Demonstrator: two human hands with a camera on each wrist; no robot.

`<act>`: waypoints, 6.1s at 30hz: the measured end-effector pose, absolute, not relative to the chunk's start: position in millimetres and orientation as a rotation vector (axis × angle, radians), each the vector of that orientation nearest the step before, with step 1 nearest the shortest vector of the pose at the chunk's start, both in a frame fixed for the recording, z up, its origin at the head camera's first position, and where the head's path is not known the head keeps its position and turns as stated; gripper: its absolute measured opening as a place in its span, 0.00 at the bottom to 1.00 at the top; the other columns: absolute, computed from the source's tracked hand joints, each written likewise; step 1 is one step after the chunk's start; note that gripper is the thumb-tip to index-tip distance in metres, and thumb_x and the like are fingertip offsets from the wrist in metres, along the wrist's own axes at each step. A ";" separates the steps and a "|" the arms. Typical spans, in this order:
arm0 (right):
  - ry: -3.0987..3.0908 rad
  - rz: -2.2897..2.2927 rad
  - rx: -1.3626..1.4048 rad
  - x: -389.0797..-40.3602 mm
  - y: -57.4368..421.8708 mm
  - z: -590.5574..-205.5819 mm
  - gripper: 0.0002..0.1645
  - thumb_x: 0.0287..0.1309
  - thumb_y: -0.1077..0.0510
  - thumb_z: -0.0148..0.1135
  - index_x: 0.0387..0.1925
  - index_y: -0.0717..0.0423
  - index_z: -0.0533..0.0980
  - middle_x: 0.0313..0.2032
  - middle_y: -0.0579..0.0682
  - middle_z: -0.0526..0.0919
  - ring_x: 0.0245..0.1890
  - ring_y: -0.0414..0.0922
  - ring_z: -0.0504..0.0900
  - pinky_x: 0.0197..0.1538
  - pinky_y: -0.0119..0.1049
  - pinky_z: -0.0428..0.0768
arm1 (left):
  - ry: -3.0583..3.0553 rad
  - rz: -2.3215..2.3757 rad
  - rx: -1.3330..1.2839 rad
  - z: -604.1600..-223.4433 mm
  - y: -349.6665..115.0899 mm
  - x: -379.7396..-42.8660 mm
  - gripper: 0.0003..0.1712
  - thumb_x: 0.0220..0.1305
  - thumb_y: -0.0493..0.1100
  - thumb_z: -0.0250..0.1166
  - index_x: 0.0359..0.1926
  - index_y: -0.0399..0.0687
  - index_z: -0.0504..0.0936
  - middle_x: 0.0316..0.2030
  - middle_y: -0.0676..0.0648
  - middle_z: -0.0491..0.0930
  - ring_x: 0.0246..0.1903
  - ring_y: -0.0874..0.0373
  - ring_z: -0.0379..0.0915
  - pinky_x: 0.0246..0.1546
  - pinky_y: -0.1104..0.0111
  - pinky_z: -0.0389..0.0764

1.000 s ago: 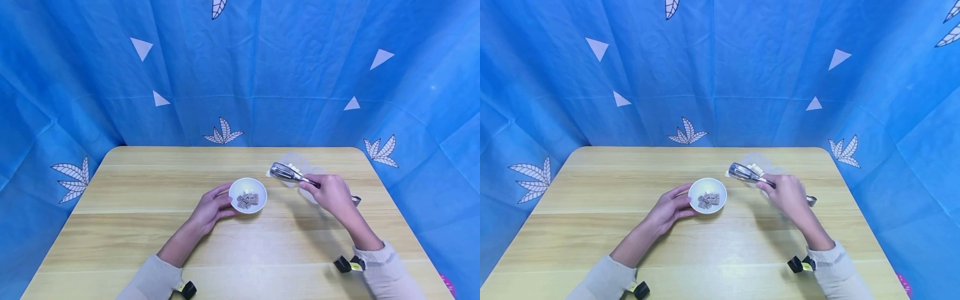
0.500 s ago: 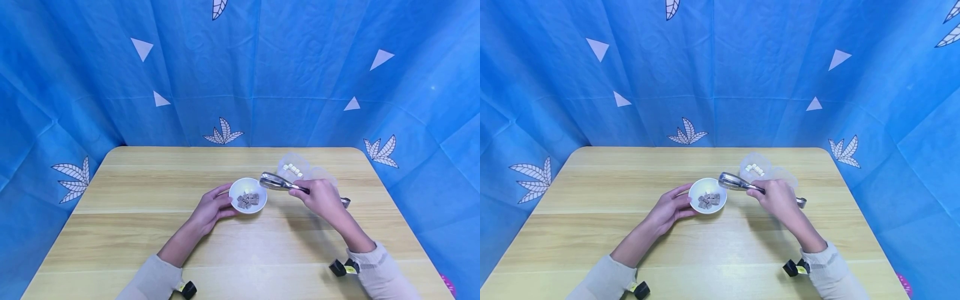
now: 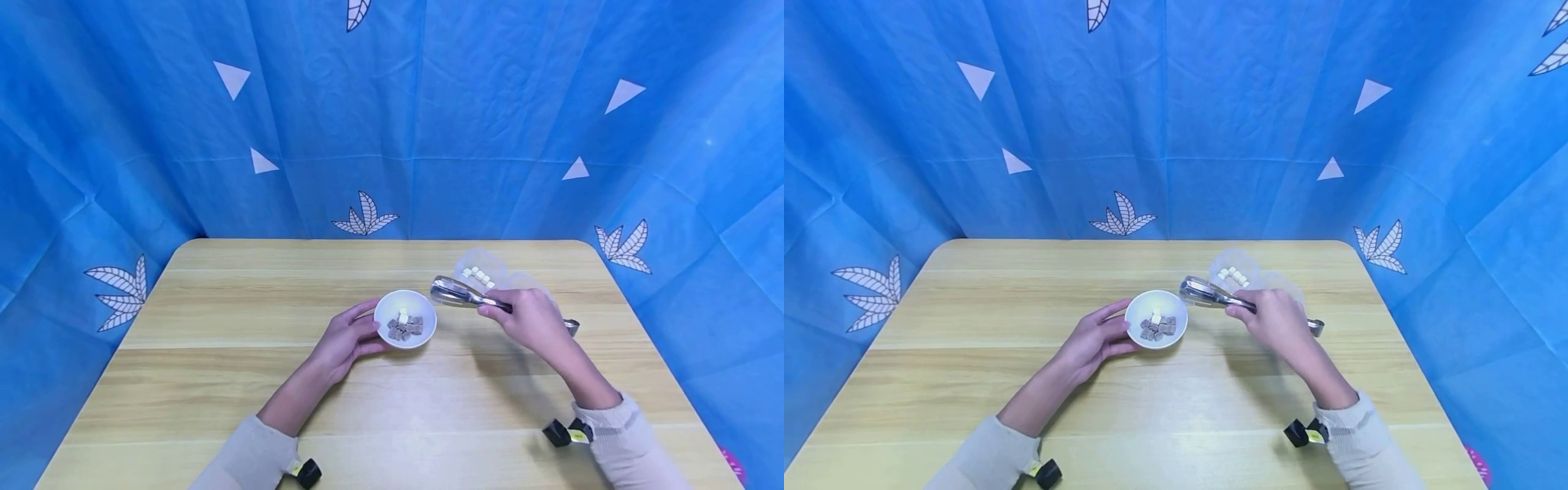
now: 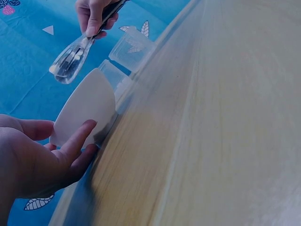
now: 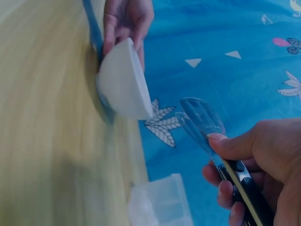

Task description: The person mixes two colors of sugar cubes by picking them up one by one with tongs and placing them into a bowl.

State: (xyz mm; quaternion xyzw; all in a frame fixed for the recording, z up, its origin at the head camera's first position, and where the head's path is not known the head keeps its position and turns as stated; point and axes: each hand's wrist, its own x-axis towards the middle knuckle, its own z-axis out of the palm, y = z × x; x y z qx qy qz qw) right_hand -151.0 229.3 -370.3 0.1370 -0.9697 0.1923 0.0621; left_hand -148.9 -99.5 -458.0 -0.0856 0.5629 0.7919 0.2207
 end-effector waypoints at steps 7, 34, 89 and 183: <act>-2.946 0.582 0.374 -157.7 241.5 -356.7 0.18 0.63 0.49 0.72 0.50 0.54 0.88 0.28 0.52 0.89 0.22 0.43 0.72 0.23 0.35 0.66 | 1.566 2.183 -0.240 -458.1 -100.0 -148.8 0.32 0.72 0.30 0.57 0.75 0.48 0.68 0.68 0.30 0.73 0.60 0.41 0.81 0.54 0.54 0.90; -3.126 0.388 0.230 -182.8 272.8 -337.1 0.24 0.64 0.45 0.71 0.55 0.54 0.86 0.43 0.60 0.91 0.32 0.52 0.81 0.25 0.41 0.71 | 1.556 2.177 -0.245 -456.7 -100.0 -148.6 0.32 0.73 0.31 0.57 0.75 0.49 0.68 0.69 0.31 0.73 0.61 0.41 0.80 0.55 0.55 0.90; -3.265 -0.287 0.323 -225.0 222.1 -340.3 0.08 0.61 0.57 0.62 0.26 0.54 0.79 0.22 0.51 0.77 0.23 0.49 0.70 0.21 0.46 0.73 | 1.539 2.198 -0.234 -460.4 -100.6 -150.3 0.33 0.71 0.30 0.59 0.75 0.47 0.69 0.68 0.31 0.74 0.61 0.40 0.80 0.56 0.52 0.90; -3.015 0.813 0.092 -175.3 276.9 -354.9 0.32 0.68 0.40 0.66 0.57 0.62 0.83 0.44 0.66 0.90 0.28 0.47 0.75 0.23 0.34 0.67 | 1.536 2.205 -0.245 -460.3 -99.9 -149.3 0.32 0.72 0.30 0.58 0.75 0.48 0.69 0.68 0.30 0.74 0.60 0.41 0.81 0.55 0.52 0.90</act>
